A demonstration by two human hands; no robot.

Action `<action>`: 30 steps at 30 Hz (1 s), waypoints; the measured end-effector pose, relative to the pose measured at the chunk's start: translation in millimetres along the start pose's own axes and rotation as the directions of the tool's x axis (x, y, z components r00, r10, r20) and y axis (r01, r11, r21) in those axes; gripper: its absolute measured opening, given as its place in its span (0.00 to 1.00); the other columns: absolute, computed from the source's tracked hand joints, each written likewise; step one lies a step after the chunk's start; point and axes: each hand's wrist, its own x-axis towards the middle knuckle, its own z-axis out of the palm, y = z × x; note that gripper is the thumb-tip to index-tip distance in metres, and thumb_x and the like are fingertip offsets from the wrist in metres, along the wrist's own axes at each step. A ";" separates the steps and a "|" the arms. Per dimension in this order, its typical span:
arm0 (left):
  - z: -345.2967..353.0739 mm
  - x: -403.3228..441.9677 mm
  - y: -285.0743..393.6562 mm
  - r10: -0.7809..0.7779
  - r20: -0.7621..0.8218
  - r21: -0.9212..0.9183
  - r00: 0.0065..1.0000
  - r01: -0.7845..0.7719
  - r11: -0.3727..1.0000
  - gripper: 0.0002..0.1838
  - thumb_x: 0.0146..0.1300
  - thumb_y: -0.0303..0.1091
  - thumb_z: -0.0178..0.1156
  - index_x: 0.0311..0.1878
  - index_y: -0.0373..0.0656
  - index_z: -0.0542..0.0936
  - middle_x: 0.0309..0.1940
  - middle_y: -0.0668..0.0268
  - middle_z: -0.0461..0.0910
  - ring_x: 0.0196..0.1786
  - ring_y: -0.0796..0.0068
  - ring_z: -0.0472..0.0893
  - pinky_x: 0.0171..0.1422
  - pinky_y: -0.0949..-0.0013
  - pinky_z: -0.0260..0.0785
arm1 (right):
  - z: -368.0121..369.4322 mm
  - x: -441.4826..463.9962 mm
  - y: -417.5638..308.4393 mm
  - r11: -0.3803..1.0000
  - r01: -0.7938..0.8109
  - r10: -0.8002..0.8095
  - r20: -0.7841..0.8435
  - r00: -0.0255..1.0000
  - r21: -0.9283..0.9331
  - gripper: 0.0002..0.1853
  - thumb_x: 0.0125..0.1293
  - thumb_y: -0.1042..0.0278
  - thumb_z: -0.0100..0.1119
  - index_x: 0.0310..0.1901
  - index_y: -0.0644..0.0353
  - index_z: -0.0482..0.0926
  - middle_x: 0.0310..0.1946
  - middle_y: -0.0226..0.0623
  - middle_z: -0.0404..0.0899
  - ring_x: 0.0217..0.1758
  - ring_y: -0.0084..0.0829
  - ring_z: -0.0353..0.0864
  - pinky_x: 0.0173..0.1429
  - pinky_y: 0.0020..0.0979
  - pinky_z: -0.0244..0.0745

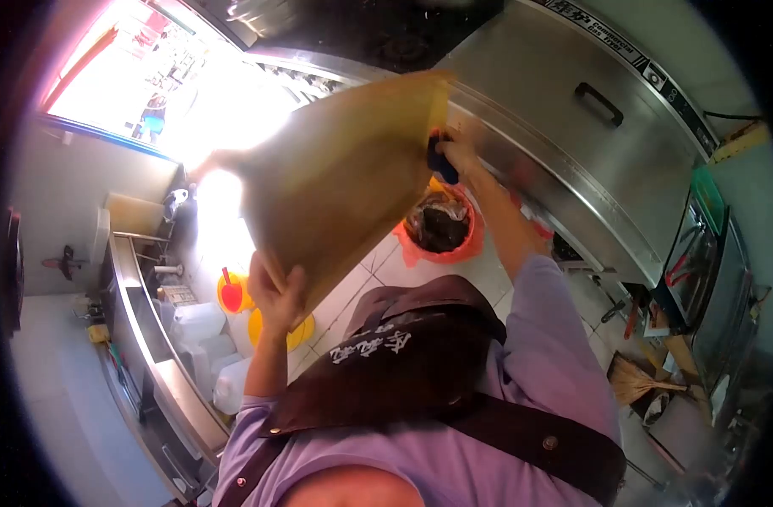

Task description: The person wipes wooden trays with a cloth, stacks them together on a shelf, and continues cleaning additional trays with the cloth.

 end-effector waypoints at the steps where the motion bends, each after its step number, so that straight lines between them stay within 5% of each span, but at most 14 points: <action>1: 1.1 0.2 13.2 -0.134 0.001 -0.070 0.991 0.133 0.989 0.14 0.58 0.28 0.64 0.46 0.36 0.73 0.37 0.68 0.77 0.39 0.82 0.75 0.41 0.75 0.69 | -1.7 -1.0 1.3 0.996 -0.074 0.077 0.062 0.995 -0.040 0.15 0.51 0.82 0.54 0.42 0.59 0.77 0.29 0.39 0.79 0.27 0.33 0.80 0.30 0.35 0.75; 3: -2.1 4.5 17.0 -0.238 0.012 -0.165 0.971 0.237 0.958 0.14 0.57 0.25 0.62 0.46 0.37 0.73 0.34 0.70 0.76 0.36 0.84 0.74 0.40 0.78 0.67 | -2.2 8.9 -6.1 0.971 -0.206 0.225 0.171 0.959 -0.121 0.15 0.52 0.82 0.56 0.43 0.60 0.77 0.31 0.41 0.80 0.29 0.33 0.80 0.31 0.35 0.76; 6: -3.6 12.7 12.7 -0.288 -0.058 -0.272 0.956 0.262 0.926 0.15 0.54 0.23 0.62 0.46 0.37 0.74 0.35 0.70 0.76 0.35 0.84 0.74 0.40 0.79 0.67 | 17.6 -16.3 -31.8 0.984 -0.173 0.169 -0.079 0.982 -0.037 0.13 0.57 0.78 0.55 0.45 0.60 0.76 0.31 0.43 0.80 0.33 0.32 0.81 0.33 0.36 0.77; 9: -9.6 16.1 8.8 -0.330 -0.136 -0.338 0.934 0.269 0.902 0.17 0.52 0.22 0.61 0.48 0.36 0.74 0.36 0.69 0.77 0.34 0.83 0.74 0.40 0.78 0.67 | 40.2 -71.7 -58.1 0.957 0.108 -0.179 -0.256 0.950 -0.268 0.13 0.58 0.77 0.54 0.46 0.60 0.76 0.33 0.45 0.80 0.35 0.34 0.82 0.37 0.36 0.77; 11: -13.8 15.4 9.5 -0.377 -0.195 -0.324 0.905 0.304 0.896 0.20 0.49 0.21 0.59 0.50 0.35 0.75 0.38 0.67 0.78 0.37 0.80 0.76 0.44 0.76 0.69 | 52.1 -103.2 -36.3 0.770 0.500 -0.519 0.065 0.852 -0.397 0.13 0.56 0.74 0.58 0.45 0.59 0.76 0.32 0.46 0.79 0.35 0.38 0.82 0.40 0.37 0.77; 14: -32.1 17.4 12.3 -0.449 -0.158 -0.372 0.879 0.369 0.852 0.29 0.49 0.30 0.63 0.57 0.32 0.71 0.47 0.60 0.78 0.49 0.69 0.79 0.57 0.67 0.71 | 55.2 -142.6 -21.6 0.277 0.844 -0.691 0.515 0.507 -0.460 0.13 0.53 0.72 0.60 0.42 0.56 0.77 0.32 0.45 0.79 0.36 0.42 0.82 0.42 0.39 0.77; 17: -33.1 14.6 23.1 -0.443 -0.212 -0.343 0.871 0.358 0.868 0.28 0.48 0.29 0.62 0.55 0.32 0.73 0.44 0.60 0.79 0.47 0.68 0.79 0.58 0.68 0.70 | 20.1 -102.5 -6.4 0.382 0.649 -0.297 0.577 0.761 -0.659 0.10 0.55 0.72 0.57 0.39 0.53 0.80 0.38 0.40 0.81 0.41 0.41 0.82 0.44 0.42 0.76; 20: -35.4 13.1 25.5 -0.440 -0.257 -0.330 0.861 0.350 0.877 0.25 0.47 0.24 0.60 0.53 0.33 0.74 0.43 0.62 0.79 0.46 0.72 0.78 0.55 0.70 0.70 | 4.4 -82.4 -7.1 0.204 0.382 -0.018 0.386 0.922 -0.902 0.11 0.54 0.72 0.57 0.41 0.52 0.80 0.40 0.36 0.81 0.42 0.42 0.82 0.42 0.42 0.76; 23: -33.0 15.4 26.1 -0.406 -0.266 -0.340 0.875 0.309 0.888 0.25 0.46 0.22 0.59 0.53 0.34 0.74 0.43 0.63 0.79 0.45 0.74 0.78 0.54 0.71 0.69 | 14.1 -91.3 -34.0 0.495 0.423 -0.415 0.221 0.882 -0.759 0.10 0.53 0.71 0.59 0.39 0.53 0.80 0.39 0.37 0.81 0.42 0.43 0.81 0.45 0.39 0.77; 26: -36.3 15.1 31.2 -0.425 -0.262 -0.375 0.866 0.315 0.872 0.25 0.46 0.22 0.59 0.53 0.34 0.74 0.44 0.63 0.78 0.46 0.74 0.77 0.55 0.70 0.69 | 50.1 -114.9 -39.5 0.552 0.694 -0.550 0.423 0.720 -0.463 0.12 0.55 0.71 0.58 0.42 0.53 0.80 0.41 0.37 0.80 0.44 0.43 0.81 0.47 0.40 0.77; 27: -37.0 17.4 32.1 -0.437 -0.263 -0.396 0.860 0.317 0.862 0.26 0.46 0.22 0.59 0.53 0.34 0.74 0.44 0.63 0.78 0.46 0.73 0.77 0.55 0.70 0.69 | 48.5 -120.7 -37.0 0.403 0.765 -0.530 0.553 0.643 -0.503 0.13 0.56 0.71 0.58 0.45 0.54 0.79 0.44 0.37 0.80 0.47 0.41 0.81 0.49 0.39 0.77; 30: -37.2 15.2 36.9 -0.403 -0.277 -0.373 0.872 0.289 0.882 0.26 0.45 0.22 0.60 0.52 0.35 0.74 0.43 0.63 0.78 0.45 0.73 0.78 0.54 0.71 0.70 | 27.1 -96.1 -12.6 0.344 0.689 -0.359 0.589 0.724 -0.638 0.12 0.57 0.70 0.57 0.44 0.55 0.79 0.43 0.37 0.81 0.48 0.40 0.81 0.48 0.39 0.77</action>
